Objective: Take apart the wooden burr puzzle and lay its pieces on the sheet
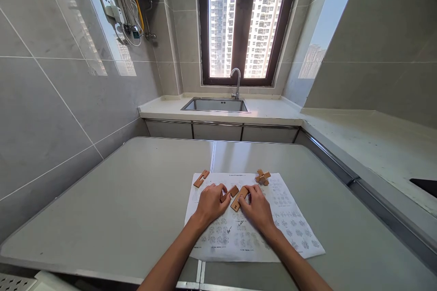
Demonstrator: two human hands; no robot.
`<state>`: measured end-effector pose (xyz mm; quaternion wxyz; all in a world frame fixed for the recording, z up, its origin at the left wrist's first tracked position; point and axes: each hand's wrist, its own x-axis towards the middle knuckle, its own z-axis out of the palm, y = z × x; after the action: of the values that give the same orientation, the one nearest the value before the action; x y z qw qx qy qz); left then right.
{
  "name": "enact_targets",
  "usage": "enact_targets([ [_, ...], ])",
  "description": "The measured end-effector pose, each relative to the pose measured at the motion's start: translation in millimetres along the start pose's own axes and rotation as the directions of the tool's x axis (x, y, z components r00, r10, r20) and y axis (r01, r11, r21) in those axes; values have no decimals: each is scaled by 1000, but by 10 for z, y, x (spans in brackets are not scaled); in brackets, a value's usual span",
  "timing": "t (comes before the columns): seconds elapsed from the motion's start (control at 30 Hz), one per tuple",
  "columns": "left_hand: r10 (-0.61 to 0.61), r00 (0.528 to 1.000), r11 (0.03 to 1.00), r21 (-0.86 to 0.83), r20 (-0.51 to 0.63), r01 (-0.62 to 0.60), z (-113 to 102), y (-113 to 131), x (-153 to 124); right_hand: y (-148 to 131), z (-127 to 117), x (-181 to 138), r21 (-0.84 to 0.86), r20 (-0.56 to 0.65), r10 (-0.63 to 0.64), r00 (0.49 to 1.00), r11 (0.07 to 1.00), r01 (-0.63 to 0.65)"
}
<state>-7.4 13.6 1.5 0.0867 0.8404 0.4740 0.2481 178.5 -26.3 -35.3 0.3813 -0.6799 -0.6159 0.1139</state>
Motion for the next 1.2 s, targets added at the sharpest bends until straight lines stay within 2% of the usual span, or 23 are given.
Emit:
enact_targets([
  [0.17,45,999,999,-22,-26,-46,17,-16,-10,22,23,-11,-51,17,-19,1000,998,20],
  [0.33,106,993,982,-151,-48,-112,20,4,-11,60,43,-14,-30,17,-37,999,999,38],
  [0.53,272,962,934,-246,18,-259,-25,98,-53,61,38,4,142,29,-50,998,989,46],
  [0.67,313,949,930,-221,49,-295,-21,85,-73,31,34,16,274,28,-108,994,957,96],
  [0.87,237,971,969,-76,30,-235,38,-32,-45,-21,35,11,363,-3,-71,997,929,67],
  [1.07,140,990,986,85,12,-141,202,-228,-25,-36,18,21,354,6,-26,1000,935,22],
  [1.2,48,996,987,159,-81,-35,233,-273,-5,-36,15,21,351,23,-14,1000,937,5],
])
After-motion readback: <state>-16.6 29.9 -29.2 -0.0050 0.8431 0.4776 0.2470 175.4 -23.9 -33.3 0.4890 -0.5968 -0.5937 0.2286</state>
